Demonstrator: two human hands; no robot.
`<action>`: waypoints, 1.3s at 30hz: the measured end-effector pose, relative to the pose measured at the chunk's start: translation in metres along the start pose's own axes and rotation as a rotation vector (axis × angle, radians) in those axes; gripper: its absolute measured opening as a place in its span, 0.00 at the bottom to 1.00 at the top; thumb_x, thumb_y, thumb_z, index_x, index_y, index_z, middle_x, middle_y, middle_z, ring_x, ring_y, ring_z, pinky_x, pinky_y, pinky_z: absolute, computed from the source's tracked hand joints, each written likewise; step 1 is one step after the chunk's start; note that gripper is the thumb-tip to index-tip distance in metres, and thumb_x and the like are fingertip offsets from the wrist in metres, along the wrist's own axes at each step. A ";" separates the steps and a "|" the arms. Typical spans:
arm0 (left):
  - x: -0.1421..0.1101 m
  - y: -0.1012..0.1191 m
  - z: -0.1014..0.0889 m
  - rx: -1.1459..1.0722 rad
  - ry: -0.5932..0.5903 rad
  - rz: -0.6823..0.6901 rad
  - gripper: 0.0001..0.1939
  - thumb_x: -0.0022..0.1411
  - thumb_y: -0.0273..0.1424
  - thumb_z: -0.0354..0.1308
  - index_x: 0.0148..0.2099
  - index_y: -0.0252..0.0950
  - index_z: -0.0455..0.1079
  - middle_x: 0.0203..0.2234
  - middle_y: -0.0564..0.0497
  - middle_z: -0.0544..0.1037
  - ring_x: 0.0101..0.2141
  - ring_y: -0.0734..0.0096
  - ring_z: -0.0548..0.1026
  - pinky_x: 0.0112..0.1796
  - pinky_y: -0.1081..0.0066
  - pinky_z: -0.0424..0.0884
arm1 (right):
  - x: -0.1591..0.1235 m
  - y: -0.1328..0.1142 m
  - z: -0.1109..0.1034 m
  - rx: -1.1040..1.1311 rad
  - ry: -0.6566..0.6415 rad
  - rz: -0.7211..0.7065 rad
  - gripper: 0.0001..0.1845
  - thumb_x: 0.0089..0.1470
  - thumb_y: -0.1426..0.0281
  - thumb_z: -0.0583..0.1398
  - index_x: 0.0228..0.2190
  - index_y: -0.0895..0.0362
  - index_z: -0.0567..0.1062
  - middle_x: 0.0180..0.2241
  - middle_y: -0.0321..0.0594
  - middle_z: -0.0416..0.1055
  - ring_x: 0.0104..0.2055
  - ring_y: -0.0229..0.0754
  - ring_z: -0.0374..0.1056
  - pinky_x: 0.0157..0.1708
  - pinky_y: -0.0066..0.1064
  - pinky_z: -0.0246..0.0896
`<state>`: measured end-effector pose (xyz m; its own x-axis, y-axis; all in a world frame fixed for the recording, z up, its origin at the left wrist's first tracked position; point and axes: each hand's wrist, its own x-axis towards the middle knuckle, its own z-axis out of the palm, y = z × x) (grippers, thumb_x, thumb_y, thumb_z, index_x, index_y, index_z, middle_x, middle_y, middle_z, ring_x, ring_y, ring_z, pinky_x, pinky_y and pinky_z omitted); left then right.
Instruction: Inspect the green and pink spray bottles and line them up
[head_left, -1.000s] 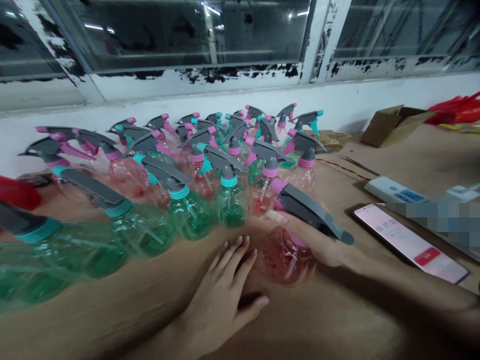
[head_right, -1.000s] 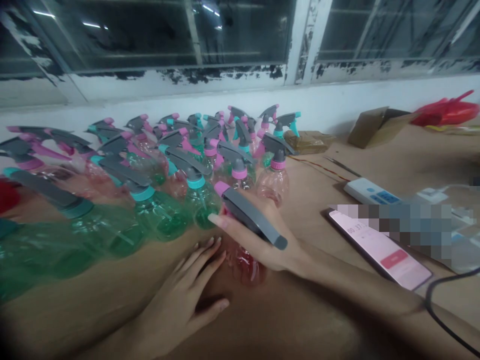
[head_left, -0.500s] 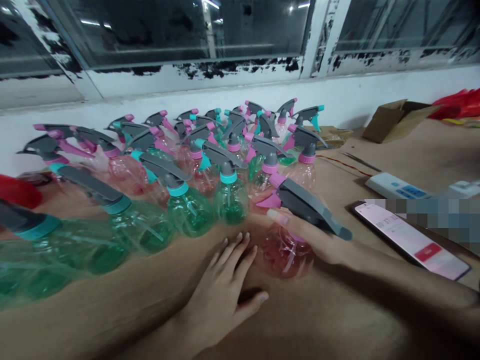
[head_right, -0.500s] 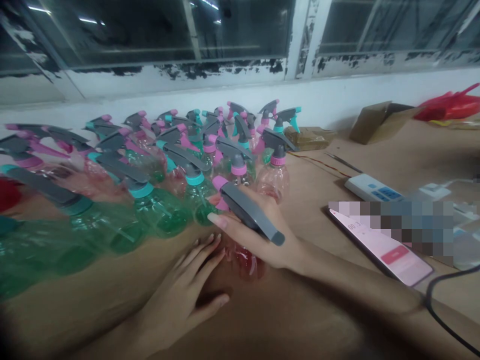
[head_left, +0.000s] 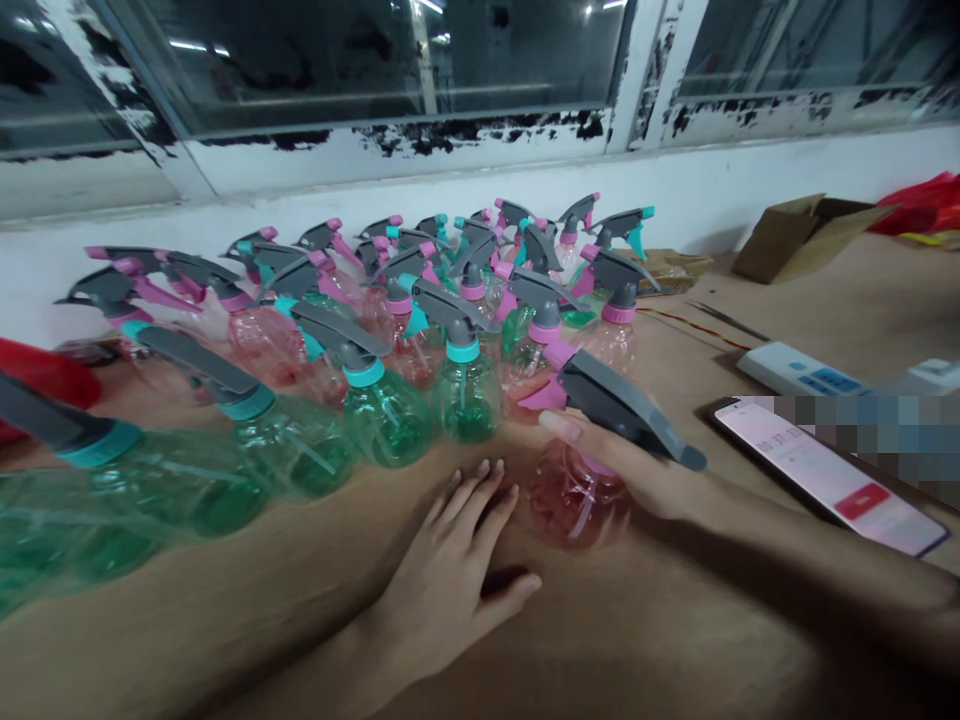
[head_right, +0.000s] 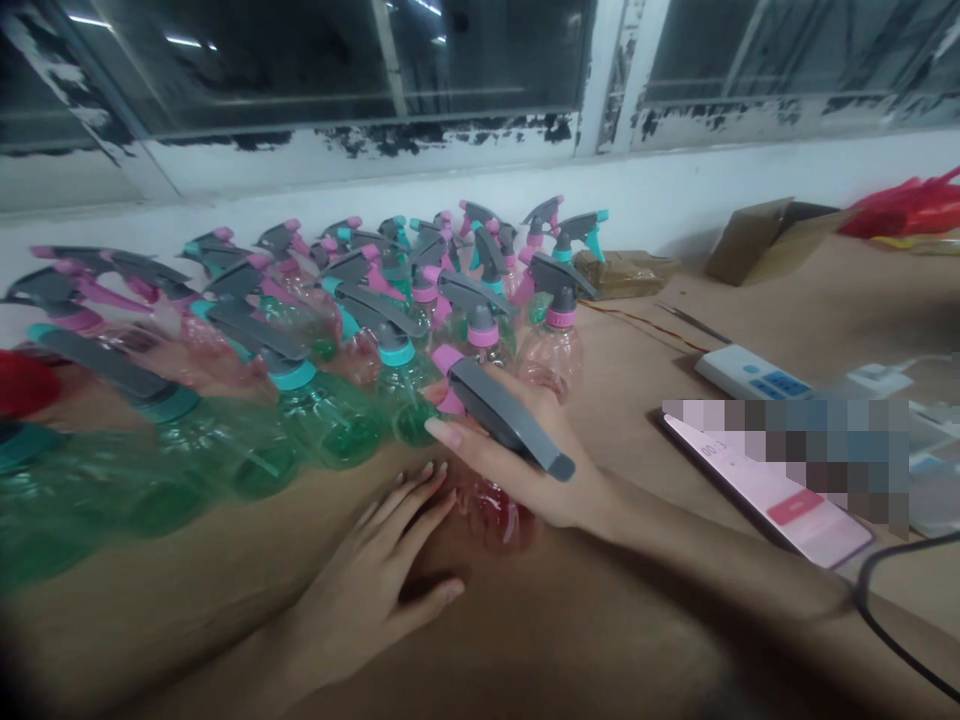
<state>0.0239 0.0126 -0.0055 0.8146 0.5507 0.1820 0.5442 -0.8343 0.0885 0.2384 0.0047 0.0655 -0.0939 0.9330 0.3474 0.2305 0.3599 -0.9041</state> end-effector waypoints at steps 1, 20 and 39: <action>0.000 0.000 0.000 0.002 -0.001 0.000 0.34 0.64 0.48 0.53 0.64 0.31 0.55 0.63 0.39 0.55 0.61 0.52 0.56 0.57 0.51 0.57 | 0.000 0.000 0.000 -0.006 -0.005 0.002 0.17 0.54 0.60 0.61 0.44 0.53 0.72 0.44 0.39 0.75 0.47 0.45 0.71 0.49 0.37 0.65; -0.001 -0.001 0.001 0.002 -0.004 0.012 0.34 0.64 0.48 0.52 0.64 0.31 0.55 0.63 0.38 0.55 0.61 0.51 0.55 0.57 0.50 0.56 | 0.001 -0.001 0.000 0.000 0.020 -0.040 0.16 0.54 0.61 0.61 0.43 0.54 0.72 0.41 0.38 0.75 0.42 0.42 0.72 0.44 0.33 0.67; 0.000 0.000 0.000 -0.005 -0.001 0.008 0.34 0.64 0.47 0.54 0.63 0.31 0.56 0.63 0.38 0.56 0.61 0.50 0.55 0.56 0.50 0.58 | -0.001 0.003 -0.001 -0.027 -0.008 -0.026 0.14 0.55 0.63 0.60 0.44 0.51 0.73 0.39 0.37 0.75 0.41 0.43 0.71 0.47 0.38 0.65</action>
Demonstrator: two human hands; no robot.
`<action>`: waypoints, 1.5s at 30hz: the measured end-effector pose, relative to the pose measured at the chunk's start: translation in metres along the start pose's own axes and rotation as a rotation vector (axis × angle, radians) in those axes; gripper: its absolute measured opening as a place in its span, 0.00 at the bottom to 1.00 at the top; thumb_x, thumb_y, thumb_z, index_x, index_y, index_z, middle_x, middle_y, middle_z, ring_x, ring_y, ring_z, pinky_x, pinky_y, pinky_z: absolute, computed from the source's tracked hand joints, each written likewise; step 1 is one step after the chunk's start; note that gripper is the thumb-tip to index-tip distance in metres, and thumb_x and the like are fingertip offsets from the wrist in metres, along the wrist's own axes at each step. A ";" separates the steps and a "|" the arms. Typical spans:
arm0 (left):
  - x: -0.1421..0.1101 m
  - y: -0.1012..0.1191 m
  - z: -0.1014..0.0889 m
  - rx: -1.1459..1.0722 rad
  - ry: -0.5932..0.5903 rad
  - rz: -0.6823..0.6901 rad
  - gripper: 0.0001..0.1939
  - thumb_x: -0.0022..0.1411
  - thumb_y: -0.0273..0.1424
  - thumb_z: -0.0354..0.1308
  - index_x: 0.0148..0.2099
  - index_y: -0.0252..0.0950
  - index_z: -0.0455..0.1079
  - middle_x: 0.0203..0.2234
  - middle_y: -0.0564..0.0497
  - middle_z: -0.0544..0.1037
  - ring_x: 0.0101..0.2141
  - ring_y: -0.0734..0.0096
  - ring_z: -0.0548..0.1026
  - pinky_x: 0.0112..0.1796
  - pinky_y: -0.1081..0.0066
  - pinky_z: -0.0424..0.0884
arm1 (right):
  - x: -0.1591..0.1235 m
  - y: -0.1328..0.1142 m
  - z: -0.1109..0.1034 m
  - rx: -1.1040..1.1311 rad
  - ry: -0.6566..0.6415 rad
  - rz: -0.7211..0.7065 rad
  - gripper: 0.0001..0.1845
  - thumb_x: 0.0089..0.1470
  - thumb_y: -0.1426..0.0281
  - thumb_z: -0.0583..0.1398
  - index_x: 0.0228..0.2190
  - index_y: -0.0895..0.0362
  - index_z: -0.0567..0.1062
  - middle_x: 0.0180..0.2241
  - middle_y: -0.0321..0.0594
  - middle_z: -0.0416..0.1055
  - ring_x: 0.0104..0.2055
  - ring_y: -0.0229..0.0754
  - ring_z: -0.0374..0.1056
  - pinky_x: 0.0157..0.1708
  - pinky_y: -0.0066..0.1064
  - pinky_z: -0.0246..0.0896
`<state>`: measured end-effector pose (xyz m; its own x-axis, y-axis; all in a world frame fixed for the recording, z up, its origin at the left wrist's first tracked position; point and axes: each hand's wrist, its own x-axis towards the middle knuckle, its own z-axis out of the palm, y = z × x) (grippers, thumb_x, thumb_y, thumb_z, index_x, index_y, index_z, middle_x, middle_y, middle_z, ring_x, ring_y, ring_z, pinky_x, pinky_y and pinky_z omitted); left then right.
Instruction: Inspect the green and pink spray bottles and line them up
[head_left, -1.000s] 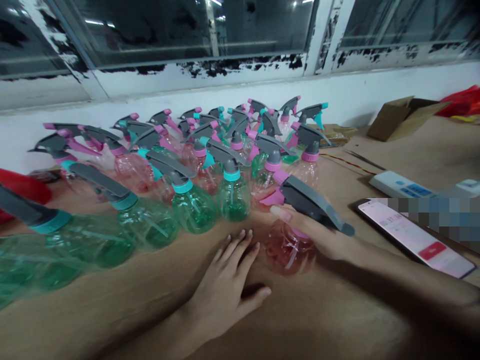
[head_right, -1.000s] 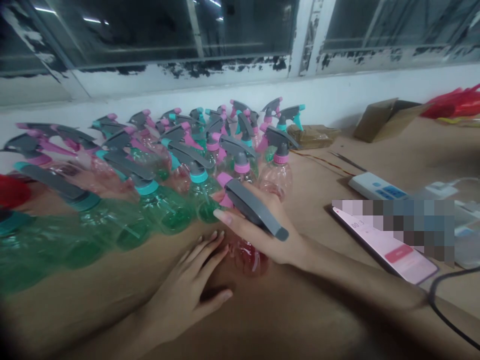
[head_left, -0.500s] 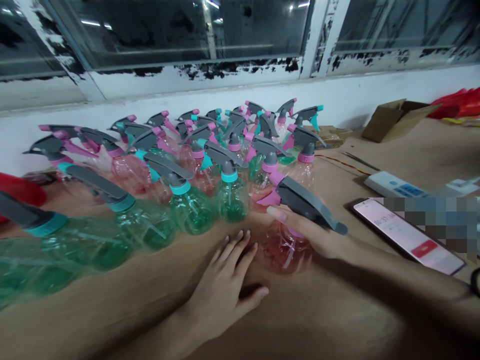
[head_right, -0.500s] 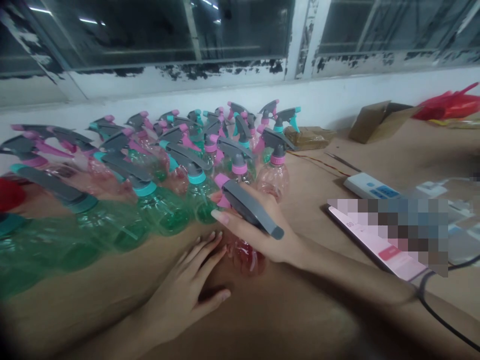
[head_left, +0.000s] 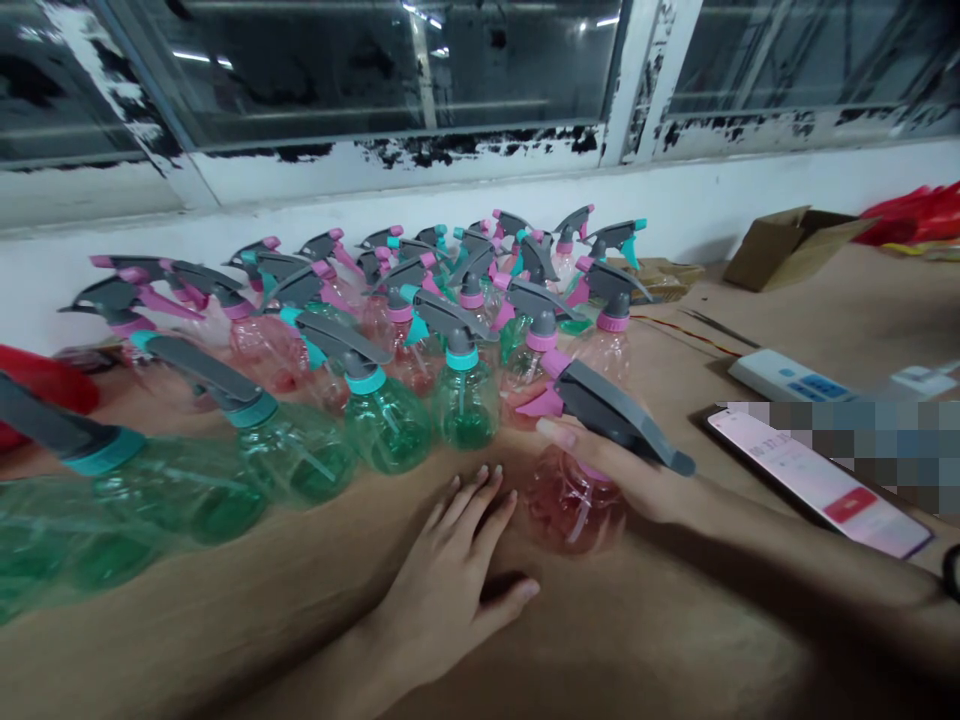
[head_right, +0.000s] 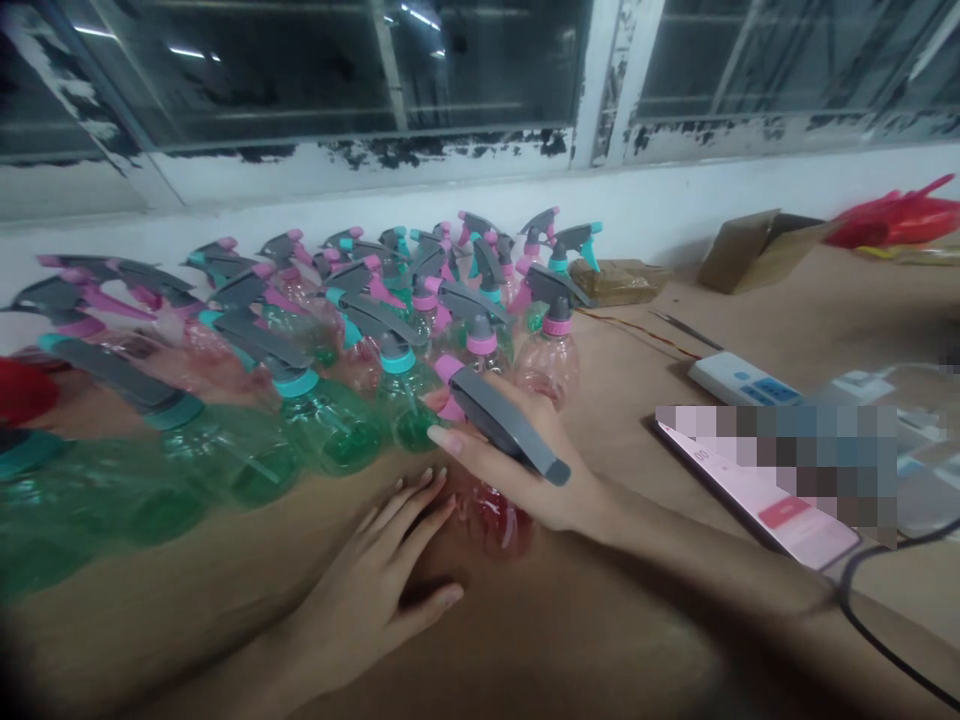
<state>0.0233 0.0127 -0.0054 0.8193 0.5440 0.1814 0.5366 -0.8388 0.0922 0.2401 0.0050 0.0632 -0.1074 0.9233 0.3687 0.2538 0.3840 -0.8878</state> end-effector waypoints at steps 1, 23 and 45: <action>0.000 0.000 0.000 0.002 -0.001 -0.001 0.34 0.64 0.47 0.53 0.63 0.31 0.56 0.63 0.38 0.56 0.61 0.50 0.55 0.56 0.50 0.58 | -0.001 0.002 -0.001 -0.019 -0.004 0.006 0.14 0.56 0.63 0.59 0.45 0.50 0.73 0.38 0.37 0.75 0.40 0.43 0.71 0.47 0.39 0.65; -0.001 -0.001 0.002 0.018 0.010 0.014 0.32 0.67 0.48 0.49 0.63 0.30 0.56 0.63 0.39 0.56 0.62 0.53 0.54 0.57 0.51 0.56 | -0.002 0.005 -0.001 0.065 -0.022 0.063 0.17 0.54 0.60 0.60 0.45 0.53 0.72 0.44 0.39 0.75 0.47 0.46 0.71 0.44 0.34 0.68; 0.002 -0.002 0.002 0.022 0.022 0.015 0.31 0.66 0.47 0.50 0.63 0.31 0.57 0.62 0.39 0.58 0.61 0.53 0.56 0.57 0.53 0.57 | -0.003 0.015 -0.003 0.045 -0.041 0.071 0.16 0.57 0.60 0.58 0.45 0.53 0.73 0.42 0.39 0.76 0.45 0.43 0.71 0.50 0.37 0.63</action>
<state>0.0240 0.0151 -0.0075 0.8226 0.5306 0.2044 0.5289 -0.8460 0.0675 0.2471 0.0079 0.0493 -0.1298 0.9470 0.2938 0.2184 0.3163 -0.9232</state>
